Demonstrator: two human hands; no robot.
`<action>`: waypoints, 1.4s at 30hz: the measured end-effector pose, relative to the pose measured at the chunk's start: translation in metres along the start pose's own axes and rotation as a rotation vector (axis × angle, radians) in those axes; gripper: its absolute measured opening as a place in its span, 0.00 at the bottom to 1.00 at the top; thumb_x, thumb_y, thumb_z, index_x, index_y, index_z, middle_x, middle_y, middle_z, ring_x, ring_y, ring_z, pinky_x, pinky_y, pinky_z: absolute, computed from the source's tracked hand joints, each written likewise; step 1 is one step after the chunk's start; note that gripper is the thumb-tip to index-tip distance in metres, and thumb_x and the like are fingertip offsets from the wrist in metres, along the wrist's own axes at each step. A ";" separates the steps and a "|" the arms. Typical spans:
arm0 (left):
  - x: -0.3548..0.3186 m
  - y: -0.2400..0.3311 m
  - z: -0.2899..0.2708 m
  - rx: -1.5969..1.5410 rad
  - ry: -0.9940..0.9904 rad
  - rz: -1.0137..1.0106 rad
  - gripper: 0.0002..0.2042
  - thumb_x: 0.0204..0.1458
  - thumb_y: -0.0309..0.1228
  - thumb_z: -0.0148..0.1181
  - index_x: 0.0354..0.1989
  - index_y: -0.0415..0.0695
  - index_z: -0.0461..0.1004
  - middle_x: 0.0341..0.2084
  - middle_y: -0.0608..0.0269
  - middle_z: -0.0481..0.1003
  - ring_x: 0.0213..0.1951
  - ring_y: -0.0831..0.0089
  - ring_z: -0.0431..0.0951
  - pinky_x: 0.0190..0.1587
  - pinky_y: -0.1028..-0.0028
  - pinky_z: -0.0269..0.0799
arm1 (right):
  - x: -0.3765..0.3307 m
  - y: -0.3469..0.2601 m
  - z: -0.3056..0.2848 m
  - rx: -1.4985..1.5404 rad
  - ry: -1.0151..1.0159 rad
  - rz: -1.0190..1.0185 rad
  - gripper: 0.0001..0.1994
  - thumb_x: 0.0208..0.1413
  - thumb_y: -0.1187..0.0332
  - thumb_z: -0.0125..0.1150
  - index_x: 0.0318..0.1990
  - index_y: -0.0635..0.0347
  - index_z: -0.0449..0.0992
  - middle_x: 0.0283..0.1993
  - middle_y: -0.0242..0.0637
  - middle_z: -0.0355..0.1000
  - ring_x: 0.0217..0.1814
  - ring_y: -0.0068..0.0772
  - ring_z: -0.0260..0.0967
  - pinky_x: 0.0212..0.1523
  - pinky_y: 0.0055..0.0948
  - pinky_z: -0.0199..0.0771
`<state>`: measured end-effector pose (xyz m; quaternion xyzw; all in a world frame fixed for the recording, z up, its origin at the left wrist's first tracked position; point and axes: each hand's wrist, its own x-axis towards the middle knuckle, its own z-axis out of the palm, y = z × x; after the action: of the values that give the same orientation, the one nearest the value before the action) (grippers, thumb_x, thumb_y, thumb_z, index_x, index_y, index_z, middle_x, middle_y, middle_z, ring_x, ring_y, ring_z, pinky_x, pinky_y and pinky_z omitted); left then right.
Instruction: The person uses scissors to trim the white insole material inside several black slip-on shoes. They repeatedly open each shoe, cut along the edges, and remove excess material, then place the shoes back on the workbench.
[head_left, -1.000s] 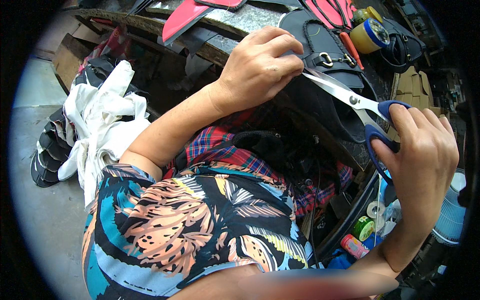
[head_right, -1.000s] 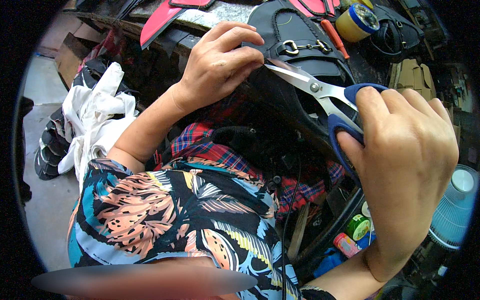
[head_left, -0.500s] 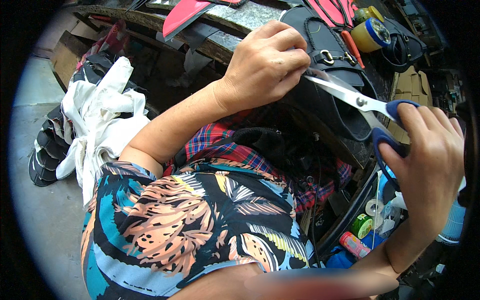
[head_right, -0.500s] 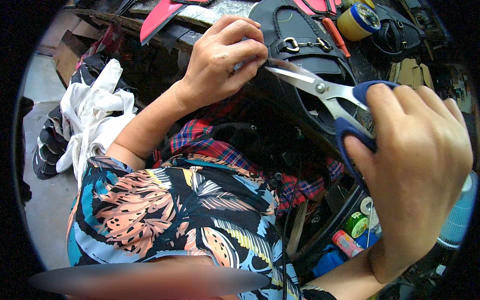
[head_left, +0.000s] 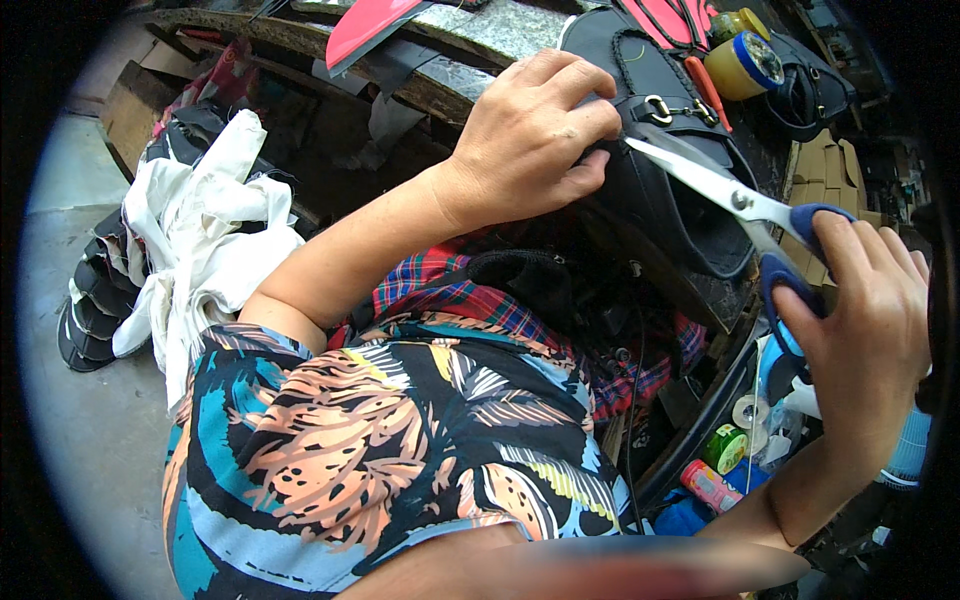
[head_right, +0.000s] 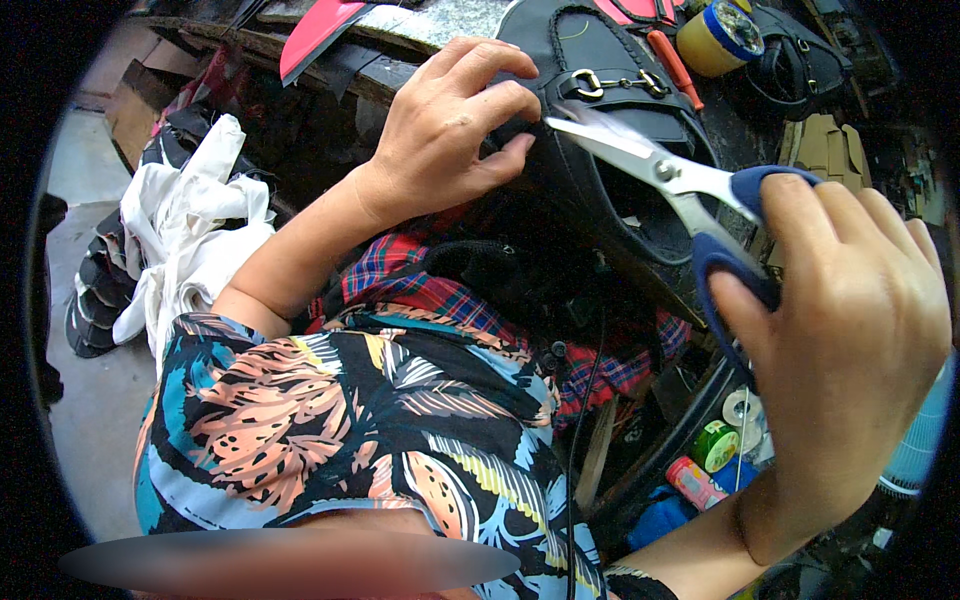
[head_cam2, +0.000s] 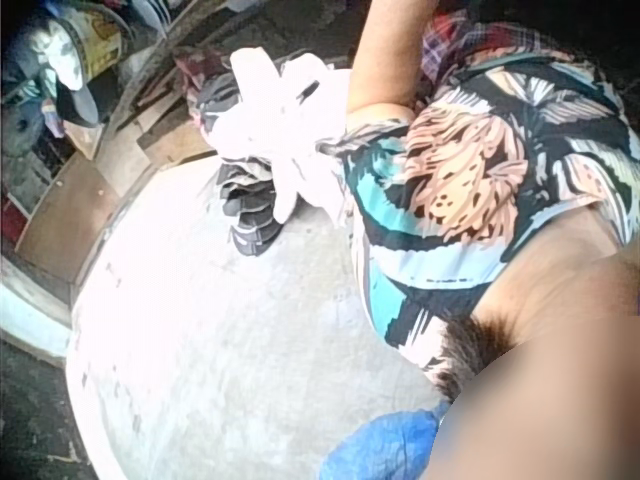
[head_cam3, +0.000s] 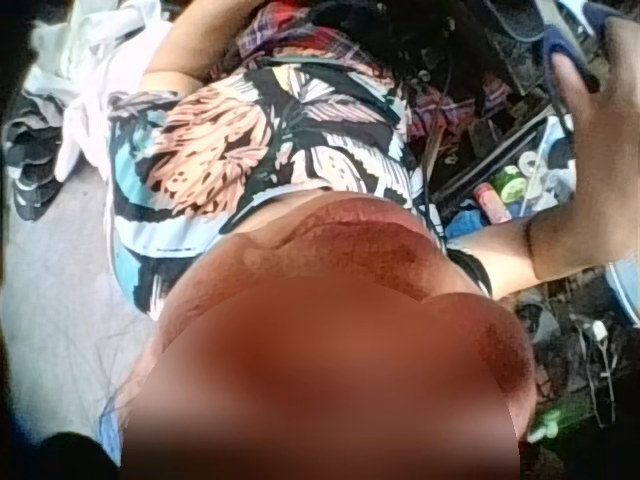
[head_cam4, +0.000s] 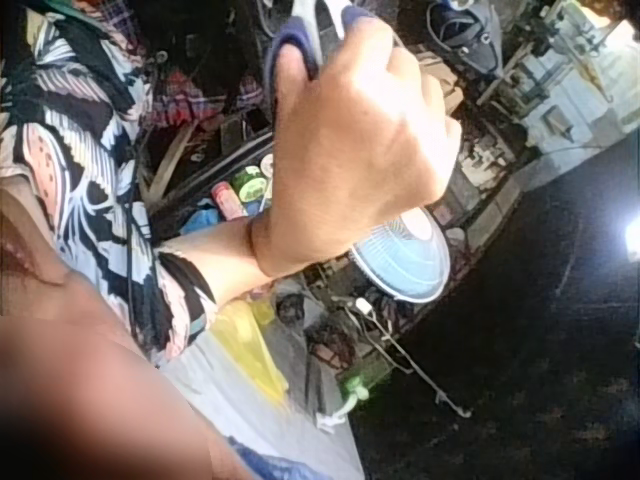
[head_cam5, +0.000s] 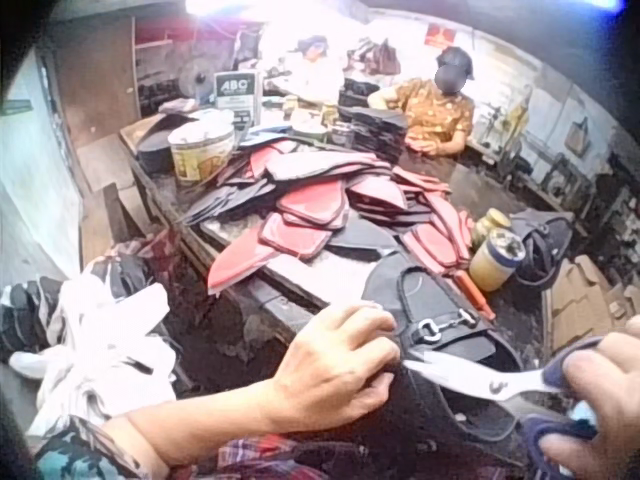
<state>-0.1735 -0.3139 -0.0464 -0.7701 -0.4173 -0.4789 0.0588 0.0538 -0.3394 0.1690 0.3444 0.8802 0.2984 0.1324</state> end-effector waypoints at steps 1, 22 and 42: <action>0.000 -0.001 0.002 0.027 0.002 0.011 0.10 0.42 0.27 0.70 0.33 0.45 0.77 0.45 0.60 0.75 0.50 0.58 0.76 0.52 0.62 0.74 | 0.001 -0.004 -0.003 0.009 0.005 -0.020 0.26 0.33 0.70 0.81 0.45 0.59 0.79 0.39 0.37 0.78 0.42 0.38 0.76 0.47 0.36 0.72; -0.005 -0.009 -0.012 -0.122 0.140 -0.083 0.06 0.52 0.30 0.67 0.31 0.42 0.78 0.36 0.57 0.76 0.42 0.57 0.75 0.45 0.63 0.73 | 0.017 0.001 0.010 -0.077 0.036 0.073 0.21 0.39 0.66 0.79 0.44 0.56 0.81 0.36 0.36 0.80 0.40 0.38 0.77 0.46 0.35 0.74; 0.052 0.015 -0.003 -0.299 0.222 0.045 0.25 0.37 0.27 0.80 0.43 0.43 0.73 0.57 0.54 0.76 0.55 0.57 0.79 0.53 0.65 0.78 | -0.046 0.054 0.043 0.407 0.544 0.299 0.21 0.57 0.74 0.68 0.59 0.64 0.75 0.48 0.42 0.81 0.48 0.35 0.81 0.51 0.30 0.81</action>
<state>-0.1554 -0.2943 0.0006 -0.7218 -0.3151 -0.6162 0.0002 0.1344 -0.3205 0.1692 0.3967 0.8644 0.2139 -0.2227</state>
